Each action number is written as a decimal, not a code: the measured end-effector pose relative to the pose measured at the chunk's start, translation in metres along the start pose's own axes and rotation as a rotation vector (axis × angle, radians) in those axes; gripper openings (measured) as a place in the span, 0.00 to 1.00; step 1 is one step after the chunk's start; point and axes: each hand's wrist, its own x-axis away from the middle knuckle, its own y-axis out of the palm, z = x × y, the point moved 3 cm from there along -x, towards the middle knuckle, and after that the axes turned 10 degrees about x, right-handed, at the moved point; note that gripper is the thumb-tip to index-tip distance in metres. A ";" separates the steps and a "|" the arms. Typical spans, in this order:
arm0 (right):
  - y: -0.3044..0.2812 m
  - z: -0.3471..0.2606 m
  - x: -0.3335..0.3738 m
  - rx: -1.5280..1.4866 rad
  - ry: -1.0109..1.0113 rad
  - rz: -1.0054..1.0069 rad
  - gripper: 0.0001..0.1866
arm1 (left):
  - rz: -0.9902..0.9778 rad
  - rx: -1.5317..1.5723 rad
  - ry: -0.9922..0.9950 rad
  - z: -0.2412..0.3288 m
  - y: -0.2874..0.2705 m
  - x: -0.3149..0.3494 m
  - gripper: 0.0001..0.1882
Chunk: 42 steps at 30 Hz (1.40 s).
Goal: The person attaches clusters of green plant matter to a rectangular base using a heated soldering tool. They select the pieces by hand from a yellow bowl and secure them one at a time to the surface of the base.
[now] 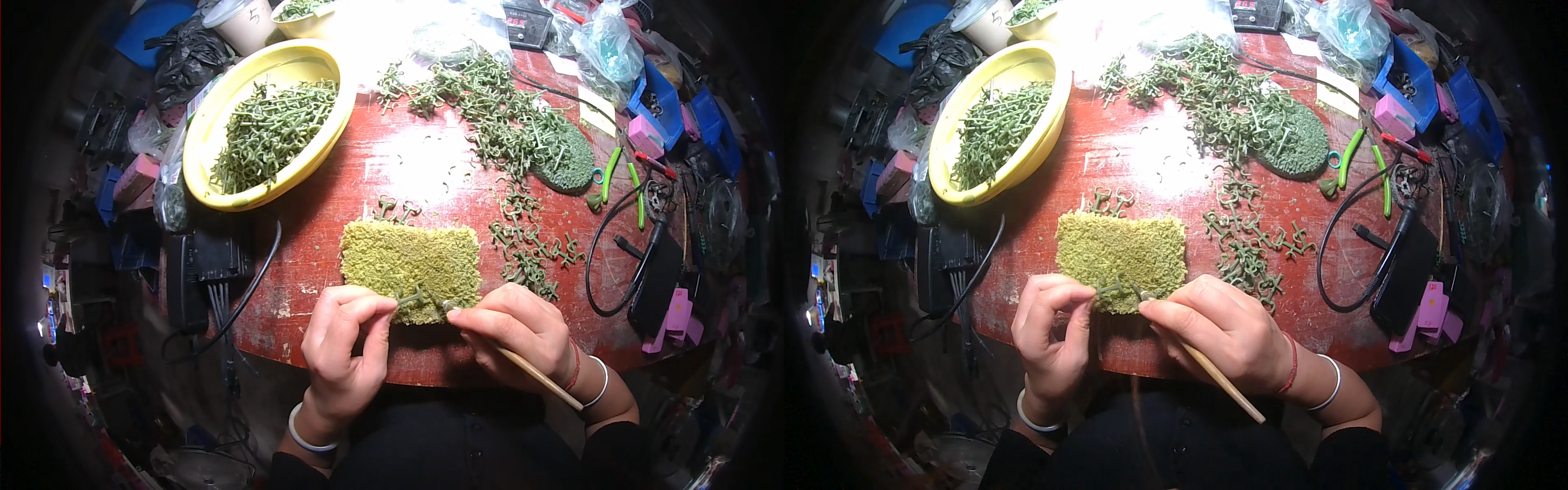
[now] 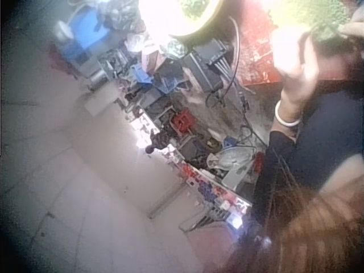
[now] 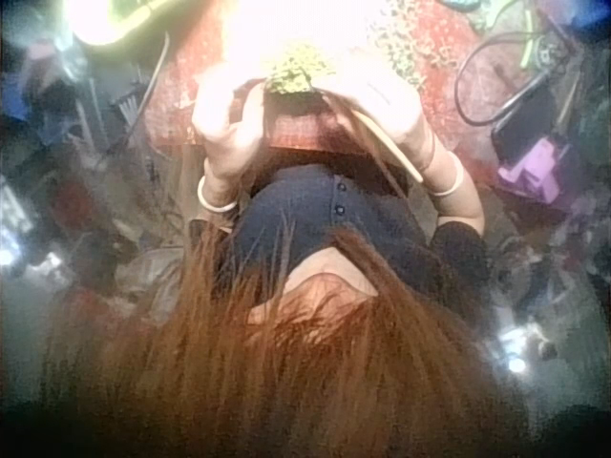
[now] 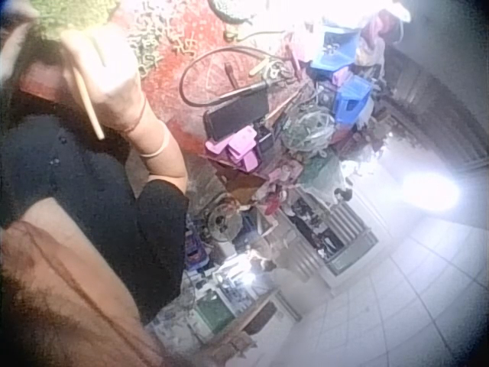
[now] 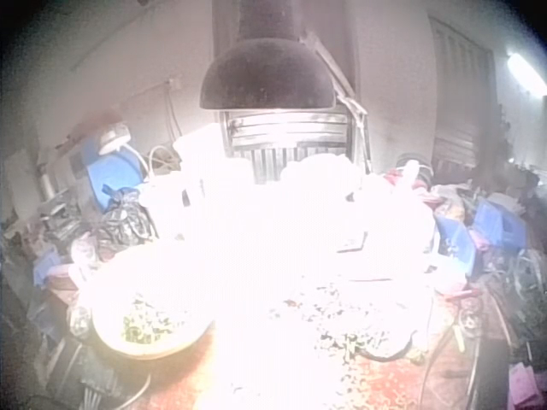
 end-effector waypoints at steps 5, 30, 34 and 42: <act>0.000 0.000 -0.001 0.006 0.010 0.006 0.20 | -0.001 -0.002 0.012 -0.001 0.001 0.000 0.13; 0.000 0.000 -0.002 -0.033 0.072 0.023 0.19 | -0.019 -0.032 0.026 -0.001 0.002 -0.001 0.14; 0.000 0.000 -0.002 -0.028 0.085 0.021 0.19 | -0.017 -0.031 0.022 -0.001 0.002 -0.001 0.14; 0.000 0.000 -0.002 -0.037 0.119 0.018 0.19 | -0.019 -0.034 0.030 -0.002 0.002 -0.001 0.14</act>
